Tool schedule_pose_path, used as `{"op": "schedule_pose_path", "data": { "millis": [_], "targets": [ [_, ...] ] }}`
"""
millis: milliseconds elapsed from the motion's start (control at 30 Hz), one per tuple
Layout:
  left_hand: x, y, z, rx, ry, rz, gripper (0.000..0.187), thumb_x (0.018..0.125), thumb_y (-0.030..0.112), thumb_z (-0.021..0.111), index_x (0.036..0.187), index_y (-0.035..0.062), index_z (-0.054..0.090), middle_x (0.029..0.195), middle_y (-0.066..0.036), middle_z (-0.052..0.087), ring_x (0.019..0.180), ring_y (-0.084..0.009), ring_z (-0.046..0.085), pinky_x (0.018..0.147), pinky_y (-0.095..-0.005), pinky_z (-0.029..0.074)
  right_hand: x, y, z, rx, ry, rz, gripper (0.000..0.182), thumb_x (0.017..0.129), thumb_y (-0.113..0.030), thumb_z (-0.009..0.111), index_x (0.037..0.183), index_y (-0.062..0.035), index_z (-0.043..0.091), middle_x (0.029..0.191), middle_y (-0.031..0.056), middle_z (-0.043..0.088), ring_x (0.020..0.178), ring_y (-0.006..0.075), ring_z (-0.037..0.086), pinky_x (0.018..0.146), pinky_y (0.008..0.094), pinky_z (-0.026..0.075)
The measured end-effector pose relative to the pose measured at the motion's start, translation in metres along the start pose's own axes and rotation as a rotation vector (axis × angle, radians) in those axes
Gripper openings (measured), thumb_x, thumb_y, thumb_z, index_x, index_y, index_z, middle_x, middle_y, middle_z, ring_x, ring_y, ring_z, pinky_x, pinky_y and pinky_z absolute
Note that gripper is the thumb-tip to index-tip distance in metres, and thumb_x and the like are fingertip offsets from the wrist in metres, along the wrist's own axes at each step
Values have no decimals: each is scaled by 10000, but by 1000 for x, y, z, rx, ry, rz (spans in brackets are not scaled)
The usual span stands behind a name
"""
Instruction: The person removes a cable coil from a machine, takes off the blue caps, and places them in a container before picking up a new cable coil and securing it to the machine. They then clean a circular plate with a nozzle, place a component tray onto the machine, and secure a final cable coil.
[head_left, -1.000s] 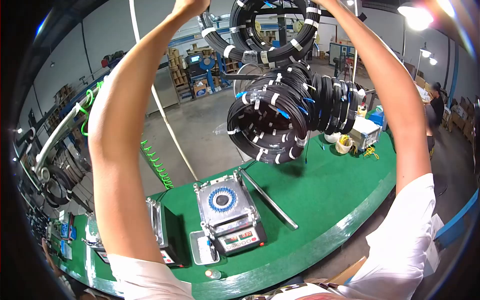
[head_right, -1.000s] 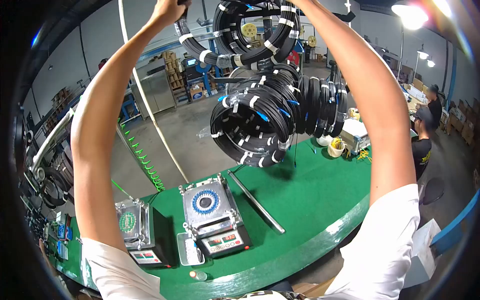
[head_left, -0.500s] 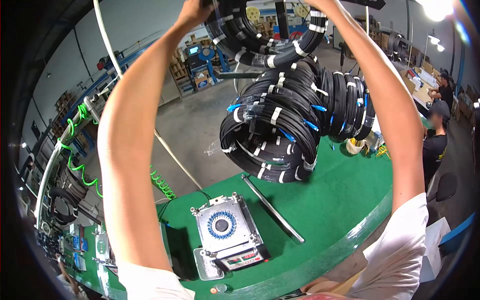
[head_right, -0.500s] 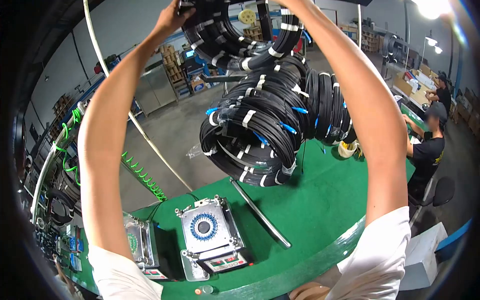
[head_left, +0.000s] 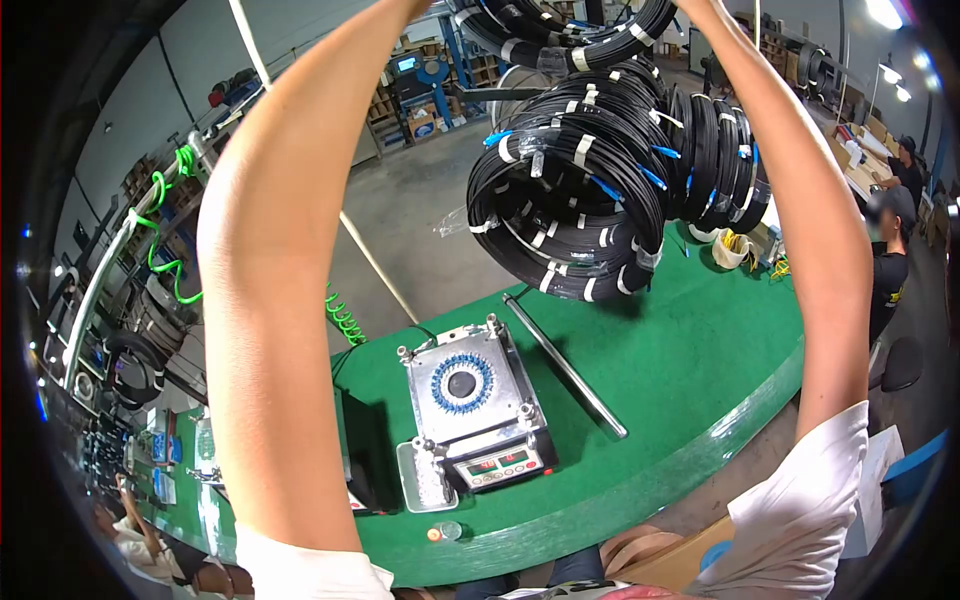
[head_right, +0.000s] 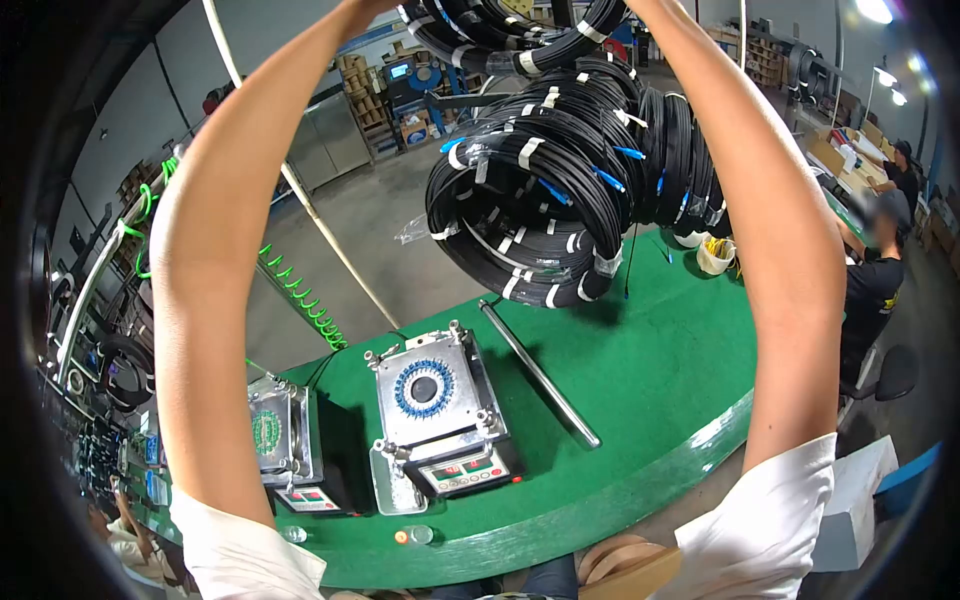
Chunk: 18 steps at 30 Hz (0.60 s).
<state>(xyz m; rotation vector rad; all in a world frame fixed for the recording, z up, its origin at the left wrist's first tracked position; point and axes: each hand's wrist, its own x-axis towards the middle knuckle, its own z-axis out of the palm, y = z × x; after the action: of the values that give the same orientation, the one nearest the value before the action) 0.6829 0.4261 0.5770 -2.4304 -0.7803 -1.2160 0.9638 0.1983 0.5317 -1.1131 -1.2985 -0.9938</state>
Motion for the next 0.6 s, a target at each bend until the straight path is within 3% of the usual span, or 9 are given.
{"op": "schedule_pose_path", "data": {
  "millis": [33,100,167,233,300,367,433,500,600],
  "targets": [
    [18,-32,26,114,13,122,644,947,181,608,1506,119,293,1233,-296,652,1114,-407,675,893,-528,519,-9,9,2,-69,65,-81,679,905,21,587,1547,-71,385,1436,277,526,1240,442,581,1048,483,481],
    [-37,15,-12,-52,-233,-144,713,930,272,659,1506,82,284,1390,-308,552,1262,-386,600,1006,-483,475,-15,-14,-21,-96,36,-89,660,898,19,595,1526,-62,411,1408,286,538,1217,456,587,1021,490,488],
    [-82,-3,6,-25,-56,132,781,895,472,749,1553,205,423,1188,-243,668,1112,-266,669,926,-444,523,-39,-57,-64,-11,-163,56,628,891,21,593,1498,-48,446,1355,295,569,1179,477,597,992,497,495],
    [-162,102,-70,30,-460,-51,769,893,413,770,1532,136,443,1430,-221,585,1328,-316,575,1062,-447,486,-60,-70,-74,-98,-146,31,563,868,15,597,1424,-41,531,1157,300,659,1062,477,644,931,520,509],
    [-226,121,-84,-33,-451,222,594,968,289,698,1499,129,483,1452,-194,565,1365,-307,532,1144,-417,426,-86,-79,-86,-91,-231,17,558,869,-1,611,1420,-66,550,1206,313,645,1115,470,637,948,508,508],
    [-291,144,-106,-261,-586,200,512,946,183,704,1427,94,552,1435,-144,585,1325,-294,560,1154,-427,422,-116,-105,-97,-157,-323,4,392,902,-95,613,1288,-84,678,1148,204,697,975,309,677,989,412,497],
    [-356,162,-128,-334,-596,386,448,932,143,700,1353,31,599,1371,-158,613,1307,-288,576,1141,-415,440,-154,-137,-103,47,-290,48,205,873,-93,634,1021,-86,775,1011,240,702,979,403,678,884,450,547],
    [-418,194,-168,-342,-707,278,453,929,142,698,1356,30,600,1416,-174,587,1310,-324,569,1147,-423,436,-196,-183,-117,186,-330,50,211,894,-64,609,1046,-62,756,924,213,702,900,388,689,834,444,548],
    [-505,222,-223,-419,-784,171,517,915,178,708,1387,14,575,1437,-198,560,1314,-360,556,1144,-430,426,-263,-258,-137,502,-443,116,212,923,22,586,1063,-11,742,872,102,720,823,180,682,763,323,544]
  ]
}}
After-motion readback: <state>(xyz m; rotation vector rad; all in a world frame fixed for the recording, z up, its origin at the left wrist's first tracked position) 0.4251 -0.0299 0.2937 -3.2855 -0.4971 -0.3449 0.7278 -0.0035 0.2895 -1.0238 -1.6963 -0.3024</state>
